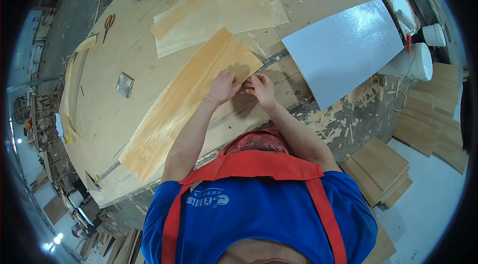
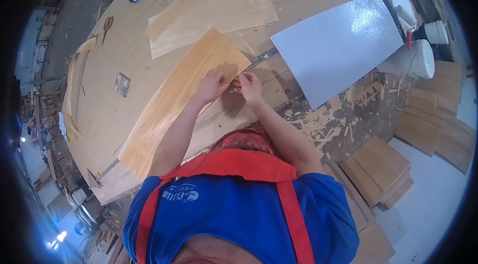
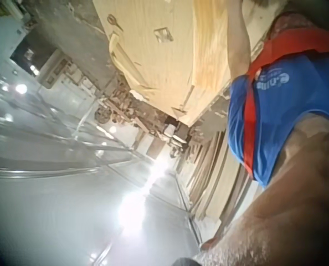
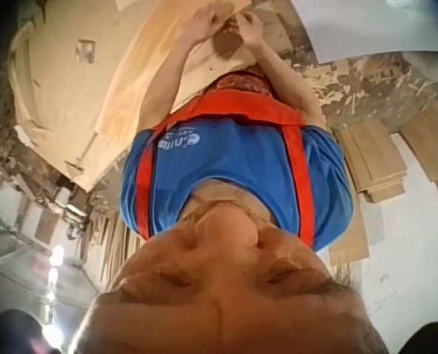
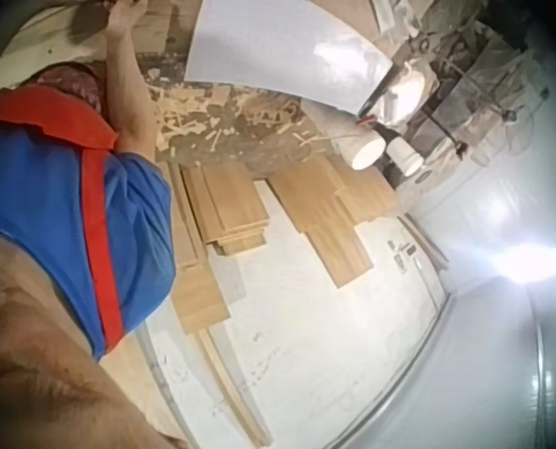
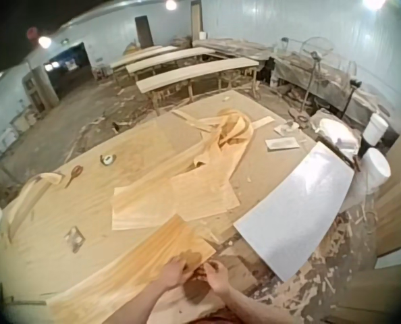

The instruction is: Applying adhesive to a board using a roller and carefully laying wood veneer sheets on top.

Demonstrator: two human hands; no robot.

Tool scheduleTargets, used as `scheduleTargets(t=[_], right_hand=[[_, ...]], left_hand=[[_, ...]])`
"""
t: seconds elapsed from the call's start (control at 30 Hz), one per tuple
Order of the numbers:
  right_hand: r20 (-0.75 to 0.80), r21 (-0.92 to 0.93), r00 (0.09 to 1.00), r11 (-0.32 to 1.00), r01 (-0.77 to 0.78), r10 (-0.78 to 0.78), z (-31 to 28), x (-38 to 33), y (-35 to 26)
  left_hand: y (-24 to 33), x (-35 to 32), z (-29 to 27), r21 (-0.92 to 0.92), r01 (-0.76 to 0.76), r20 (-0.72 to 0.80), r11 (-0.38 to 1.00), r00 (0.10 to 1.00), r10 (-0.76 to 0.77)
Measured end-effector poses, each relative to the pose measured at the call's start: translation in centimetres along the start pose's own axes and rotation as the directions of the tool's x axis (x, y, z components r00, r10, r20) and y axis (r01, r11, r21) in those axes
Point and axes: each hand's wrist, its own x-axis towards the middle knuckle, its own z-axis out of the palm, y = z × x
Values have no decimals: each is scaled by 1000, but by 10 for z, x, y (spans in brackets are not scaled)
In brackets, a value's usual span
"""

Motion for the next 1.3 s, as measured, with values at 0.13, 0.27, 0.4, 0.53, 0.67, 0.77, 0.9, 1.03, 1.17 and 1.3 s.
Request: scheduleTargets(t=[0.13, 0.27, 0.4, 0.53, 0.67, 0.77, 0.9, 1.03, 1.17, 1.3], right_hand=[[-37, -7, 999, 1000, 1, -1, 2, 1, -1], [-45, -9, 998, 999, 42, -42, 2, 2, -1], [-52, 18, 986, 987, 159, -158, 7, 1, -4], [-28, 34, 988, 988, 151, -150, 15, 2, -17], [-119, -163, 986, 982, 100, -120, 19, 3, -42], [-72, -513, 935, 817, 263, -347, 5, 21, -61], [227, -725, 839, 490, 485, -495, 26, 46, -94], [522, -743, 719, 170, 648, -459, 62, 92, -119], [640, -759, 706, -105, 643, -304, 101, 140, -123], [711, -701, 663, -300, 647, -233, 127, 169, -122]], left_hand=[[-1, 0, 3, 13, 0, -12, 1000, 1000, 0], [10, -1, 2, 45, -16, -76, 999, 997, 19], [15, 1, 0, 23, -30, -109, 999, 994, 32], [11, 6, -2, 24, -59, -81, 998, 995, 61], [11, 8, -6, 0, -55, -60, 998, 997, 55], [10, 8, -13, -51, -15, -78, 999, 997, 11], [-9, 5, -13, -143, 59, -128, 988, 989, -78], [-21, 4, -15, -208, 107, -173, 972, 974, -144], [-22, -17, -17, -304, 172, -207, 937, 948, -241], [-28, -39, -17, -435, 200, -266, 878, 903, -337]])
